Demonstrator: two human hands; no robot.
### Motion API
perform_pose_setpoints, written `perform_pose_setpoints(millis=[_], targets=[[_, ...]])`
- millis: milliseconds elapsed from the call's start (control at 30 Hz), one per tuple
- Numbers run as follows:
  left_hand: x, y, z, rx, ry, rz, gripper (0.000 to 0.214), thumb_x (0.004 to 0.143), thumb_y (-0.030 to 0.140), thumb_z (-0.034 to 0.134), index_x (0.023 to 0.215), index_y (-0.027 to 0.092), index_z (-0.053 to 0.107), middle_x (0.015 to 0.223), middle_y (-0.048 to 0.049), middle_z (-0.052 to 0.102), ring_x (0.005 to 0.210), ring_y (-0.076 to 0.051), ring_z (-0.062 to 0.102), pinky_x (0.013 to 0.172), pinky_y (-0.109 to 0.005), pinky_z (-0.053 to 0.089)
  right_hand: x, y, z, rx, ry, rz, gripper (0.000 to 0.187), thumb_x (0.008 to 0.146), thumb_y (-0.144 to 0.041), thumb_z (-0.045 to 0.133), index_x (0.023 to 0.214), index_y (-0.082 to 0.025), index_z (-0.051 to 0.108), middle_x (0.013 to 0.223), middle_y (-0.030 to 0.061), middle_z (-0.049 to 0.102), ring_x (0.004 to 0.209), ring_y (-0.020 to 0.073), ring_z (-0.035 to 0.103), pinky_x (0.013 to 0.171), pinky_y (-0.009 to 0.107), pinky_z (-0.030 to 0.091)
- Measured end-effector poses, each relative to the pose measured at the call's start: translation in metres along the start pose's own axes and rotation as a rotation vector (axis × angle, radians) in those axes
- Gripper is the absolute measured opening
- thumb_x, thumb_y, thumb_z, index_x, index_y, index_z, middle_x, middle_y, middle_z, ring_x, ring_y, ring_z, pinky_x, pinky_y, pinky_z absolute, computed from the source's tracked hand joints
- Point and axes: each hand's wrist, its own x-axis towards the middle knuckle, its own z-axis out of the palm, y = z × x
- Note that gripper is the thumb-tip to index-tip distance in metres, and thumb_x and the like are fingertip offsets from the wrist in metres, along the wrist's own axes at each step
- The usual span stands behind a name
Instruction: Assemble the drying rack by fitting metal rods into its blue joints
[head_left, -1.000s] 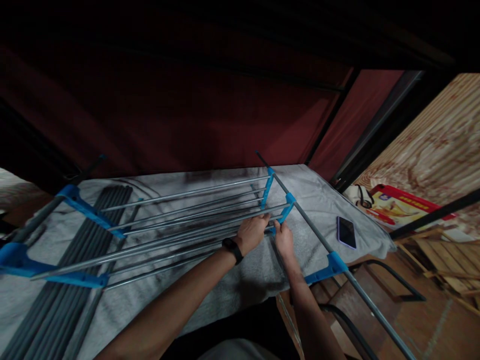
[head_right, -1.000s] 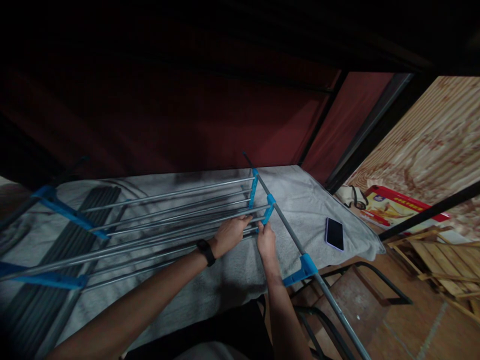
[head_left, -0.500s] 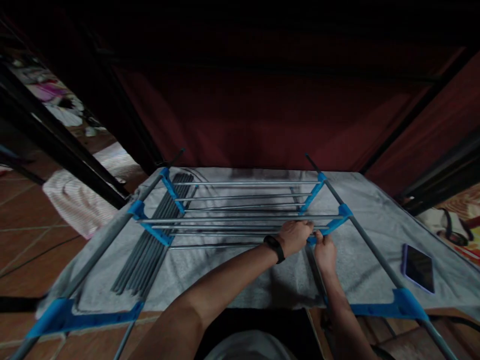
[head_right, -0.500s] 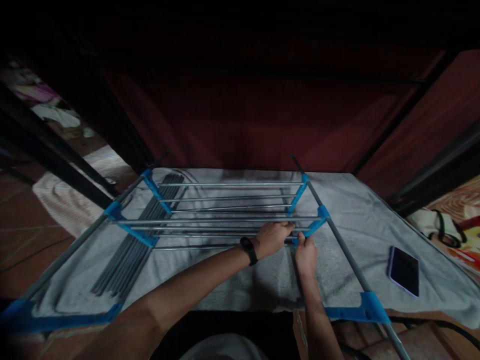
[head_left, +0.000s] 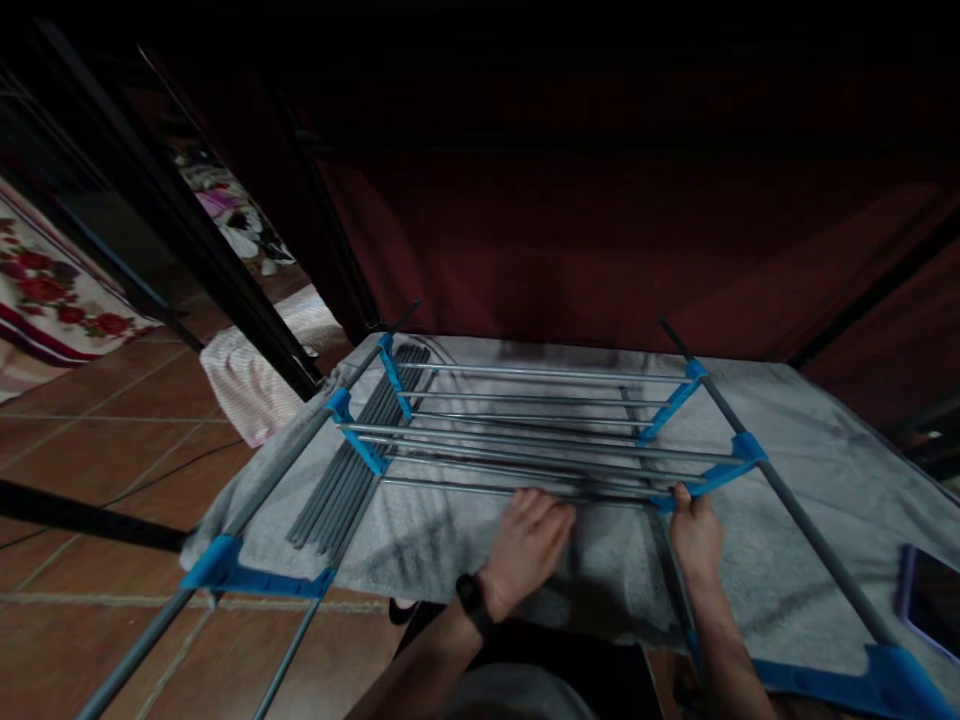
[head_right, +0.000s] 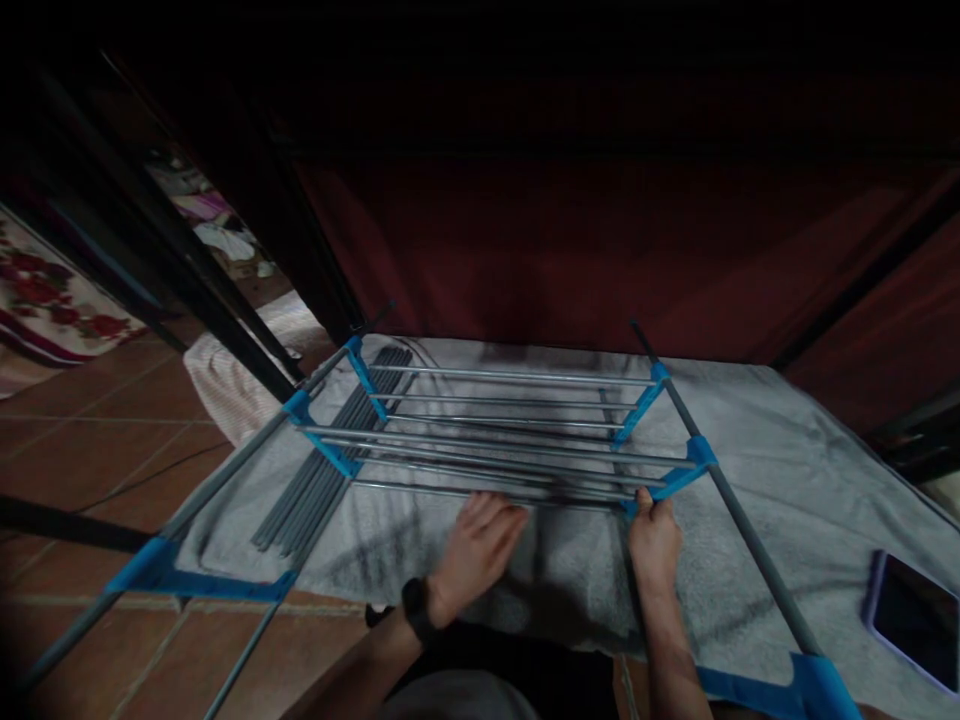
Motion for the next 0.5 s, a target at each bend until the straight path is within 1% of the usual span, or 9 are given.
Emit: perform_pose_setpoints(millis=[67,100,167,200,233,300,367,433,500], targets=[[-0.04,-0.043,-0.015,0.007,0.135,-0.275,0.028,0.104,0.029,0.044,0.096,0.025,0.07,0.091,-0.0079,0.071,0.092,-0.025,0.066,0.088,-0.042,0.054,0.0,0.001,0.0,-0.009,-0.005,-0.002,0.054,0.099,-0.056,0.033,0.105,-0.012,0.065,0.094,0.0232,0.071,0.097,0.037,0.066,0.078,0.042,0.046],[-0.057,-0.067,-0.023,0.012,0.237,-0.408,0.028,0.104,0.03,0.043,0.093,0.024,0.069,0.091,-0.0089,0.07,0.093,-0.026,0.066,0.088,-0.043,0.055,0.0,0.001,0.0,-0.016,-0.008,-0.002,0.054,0.099,-0.056,0.034,0.104,-0.013,0.064,0.093,0.0224,0.071,0.096,0.0367,0.066,0.078,0.042,0.046],[-0.082,-0.116,-0.042,0.083,0.458,-0.641,0.025,0.101,0.028,0.042,0.096,0.019,0.065,0.097,-0.0113,0.068,0.1,-0.029,0.065,0.092,-0.047,0.054,0.0,0.0,-0.001,-0.028,-0.011,0.002,0.053,0.099,-0.056,0.034,0.105,-0.013,0.064,0.092,0.0211,0.071,0.096,0.0358,0.066,0.079,0.041,0.046],[-0.091,-0.139,-0.051,0.166,0.516,-0.735,0.019,0.096,0.025,0.047,0.101,0.017,0.064,0.101,-0.0132,0.067,0.105,-0.032,0.063,0.098,-0.05,0.051,0.0,0.0,-0.001,-0.033,-0.013,0.004,0.053,0.1,-0.056,0.034,0.105,-0.013,0.064,0.092,0.0209,0.071,0.096,0.0355,0.066,0.079,0.041,0.047],[-0.096,-0.16,-0.06,0.262,0.555,-0.822,0.023,0.091,0.021,0.051,0.109,0.014,0.063,0.107,-0.0162,0.066,0.111,-0.034,0.061,0.103,-0.053,0.048,-0.001,-0.001,-0.002,-0.038,-0.016,0.008,0.053,0.1,-0.056,0.034,0.106,-0.013,0.064,0.092,0.0211,0.071,0.096,0.0354,0.066,0.08,0.041,0.047],[-0.1,-0.195,-0.073,0.377,0.559,-0.946,0.036,0.083,0.017,0.056,0.118,0.009,0.058,0.114,-0.0203,0.063,0.118,-0.038,0.058,0.107,-0.055,0.044,-0.001,-0.003,-0.003,-0.04,-0.027,0.02,0.055,0.1,-0.056,0.033,0.108,-0.012,0.064,0.095,0.0224,0.071,0.097,0.0358,0.066,0.08,0.042,0.047],[-0.099,-0.219,-0.078,0.362,0.505,-0.98,0.039,0.082,0.015,0.058,0.121,0.011,0.056,0.111,-0.0168,0.062,0.115,-0.035,0.059,0.104,-0.051,0.046,-0.001,-0.004,-0.003,-0.034,-0.046,0.03,0.056,0.101,-0.057,0.032,0.111,-0.011,0.064,0.097,0.0235,0.072,0.099,0.0367,0.066,0.08,0.042,0.047],[-0.095,-0.232,-0.077,0.292,0.422,-0.97,0.034,0.084,0.014,0.059,0.118,0.015,0.055,0.105,-0.0116,0.063,0.108,-0.031,0.062,0.099,-0.044,0.048,-0.001,-0.004,-0.003,-0.028,-0.058,0.039,0.057,0.1,-0.058,0.032,0.112,-0.012,0.064,0.099,0.0243,0.072,0.101,0.038,0.066,0.08,0.042,0.047],[-0.092,-0.238,-0.074,0.251,0.368,-0.965,0.029,0.085,0.012,0.058,0.114,0.017,0.054,0.102,-0.0095,0.064,0.105,-0.028,0.063,0.094,-0.04,0.048,0.0,-0.004,-0.003,-0.031,-0.061,0.049,0.057,0.099,-0.057,0.033,0.11,-0.012,0.065,0.099,0.025,0.072,0.102,0.0394,0.066,0.079,0.042,0.047]])
